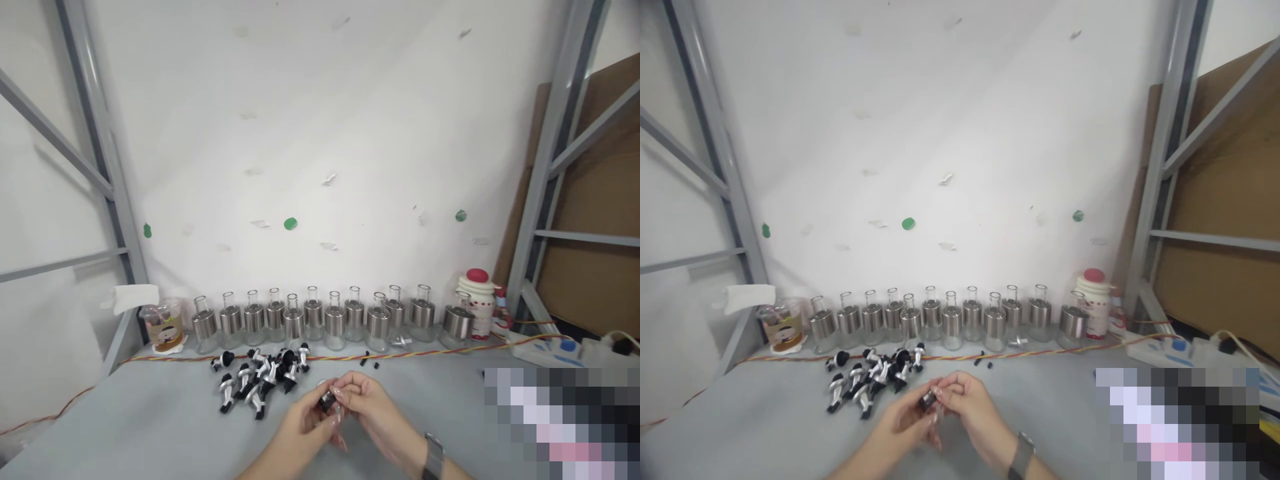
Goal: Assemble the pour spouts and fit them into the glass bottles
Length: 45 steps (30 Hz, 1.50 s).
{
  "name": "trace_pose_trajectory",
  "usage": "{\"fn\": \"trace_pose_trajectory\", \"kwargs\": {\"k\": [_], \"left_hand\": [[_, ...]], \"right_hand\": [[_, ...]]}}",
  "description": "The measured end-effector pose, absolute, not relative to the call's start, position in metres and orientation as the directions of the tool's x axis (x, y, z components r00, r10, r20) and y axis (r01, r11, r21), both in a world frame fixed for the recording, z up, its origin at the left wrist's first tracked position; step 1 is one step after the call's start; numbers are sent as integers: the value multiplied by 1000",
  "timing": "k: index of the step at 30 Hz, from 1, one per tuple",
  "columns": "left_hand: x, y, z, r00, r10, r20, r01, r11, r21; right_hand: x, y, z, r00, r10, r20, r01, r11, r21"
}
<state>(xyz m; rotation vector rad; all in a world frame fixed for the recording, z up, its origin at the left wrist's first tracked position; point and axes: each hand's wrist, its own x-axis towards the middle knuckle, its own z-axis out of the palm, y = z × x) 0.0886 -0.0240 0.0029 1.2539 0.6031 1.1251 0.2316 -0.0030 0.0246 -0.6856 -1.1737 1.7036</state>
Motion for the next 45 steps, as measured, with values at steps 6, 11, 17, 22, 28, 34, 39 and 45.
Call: {"fn": "trace_pose_trajectory", "kwargs": {"k": [6, 11, 17, 22, 28, 34, 39, 45], "left_hand": [[89, -27, 5, 327, 925, 196, -240, -119, 963], [85, -27, -4, 299, 928, 221, -113, -196, 974], [82, -29, -2, 252, 924, 287, 73, -314, 946], [81, -33, 7, 233, 923, 307, 166, -349, 922], [82, -34, 7, 219, 933, 286, 118, -317, 941], [87, -31, 3, 242, 944, 226, -5, -232, 973], [86, -30, 3, 212, 951, 227, 46, -242, 969], [84, -30, 0, 202, 948, 245, 131, -274, 953]], "right_hand": [[230, -5, 26, -387, 919, 75, -431, -109, -896], [227, -9, 23, -500, 865, 34, -466, -235, -853], [223, -13, 19, -564, 824, 50, -533, -317, -784], [220, -13, 18, -526, 849, 55, -541, -284, -791], [218, -12, 14, -426, 900, 94, -535, -167, -828], [220, -11, 13, -373, 923, 97, -533, -128, -836], [217, -12, 11, -417, 901, 120, -572, -157, -805], [213, -12, 9, -445, 889, 111, -573, -187, -798]]}}
